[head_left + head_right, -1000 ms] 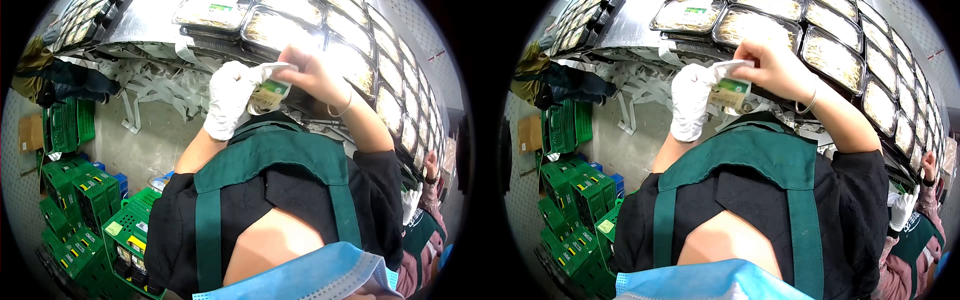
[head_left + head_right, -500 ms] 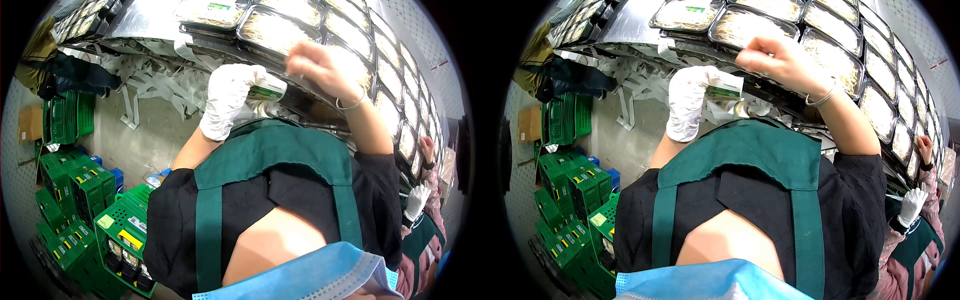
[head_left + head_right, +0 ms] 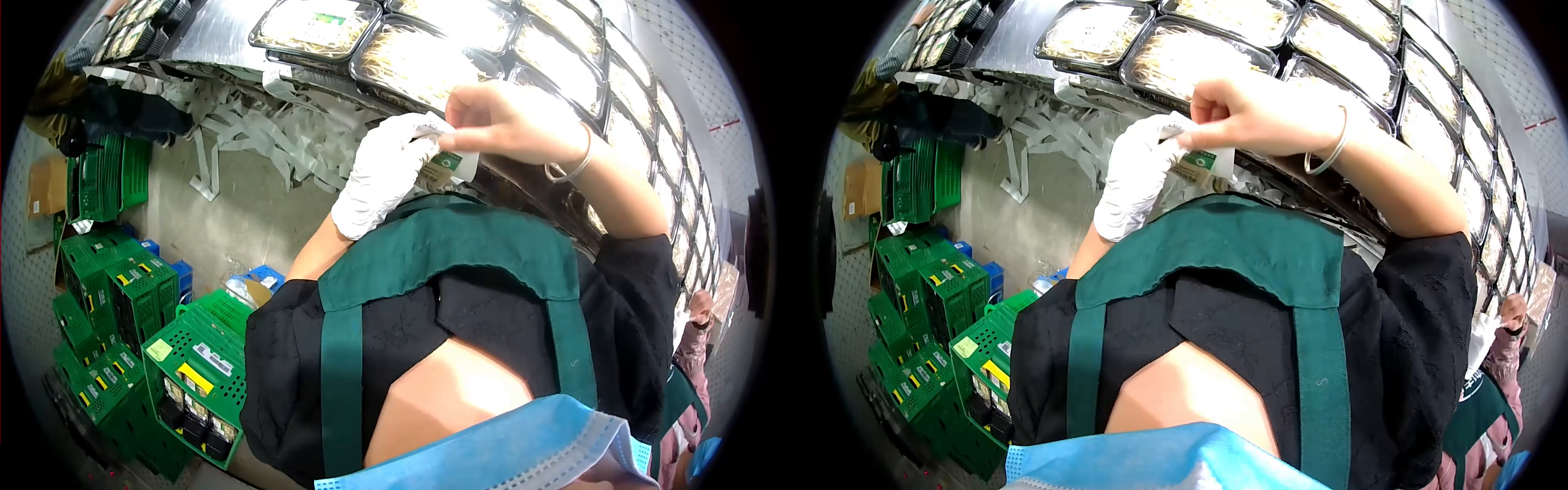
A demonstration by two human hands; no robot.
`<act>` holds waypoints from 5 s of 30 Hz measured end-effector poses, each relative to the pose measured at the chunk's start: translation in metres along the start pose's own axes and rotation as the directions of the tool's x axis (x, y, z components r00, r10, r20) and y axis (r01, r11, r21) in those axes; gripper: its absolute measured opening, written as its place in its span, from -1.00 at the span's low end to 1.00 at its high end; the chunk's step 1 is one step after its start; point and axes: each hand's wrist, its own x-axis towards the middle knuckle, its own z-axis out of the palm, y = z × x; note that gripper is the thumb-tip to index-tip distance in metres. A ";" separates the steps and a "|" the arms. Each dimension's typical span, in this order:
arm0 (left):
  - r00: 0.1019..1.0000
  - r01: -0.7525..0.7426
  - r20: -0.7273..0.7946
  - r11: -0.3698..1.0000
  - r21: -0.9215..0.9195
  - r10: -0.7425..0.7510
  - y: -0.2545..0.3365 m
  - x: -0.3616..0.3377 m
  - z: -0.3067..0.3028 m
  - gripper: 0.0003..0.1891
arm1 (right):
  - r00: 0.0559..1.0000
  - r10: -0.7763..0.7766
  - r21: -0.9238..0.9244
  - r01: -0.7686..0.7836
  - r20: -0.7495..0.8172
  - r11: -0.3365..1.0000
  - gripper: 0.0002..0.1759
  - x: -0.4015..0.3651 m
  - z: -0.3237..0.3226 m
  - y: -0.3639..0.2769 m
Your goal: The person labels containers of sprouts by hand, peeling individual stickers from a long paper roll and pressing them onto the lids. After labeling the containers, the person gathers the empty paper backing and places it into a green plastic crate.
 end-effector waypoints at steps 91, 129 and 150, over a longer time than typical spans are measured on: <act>0.991 0.082 -0.060 0.902 -0.423 -0.118 -0.019 -0.045 -0.050 -0.62 | 0.794 -0.357 -0.556 0.029 -0.492 0.831 -0.54 0.013 0.034 0.016; 0.995 0.075 -0.061 0.997 0.017 -0.073 -0.015 -0.034 0.177 -0.82 | 0.716 -0.486 -0.688 0.011 -0.501 0.726 -0.81 -0.143 -0.067 0.103; 0.974 -0.180 0.155 0.979 0.093 0.165 -0.025 0.029 0.121 -0.81 | 0.757 -0.182 -0.504 -0.216 -0.627 0.836 -0.82 -0.121 -0.061 0.084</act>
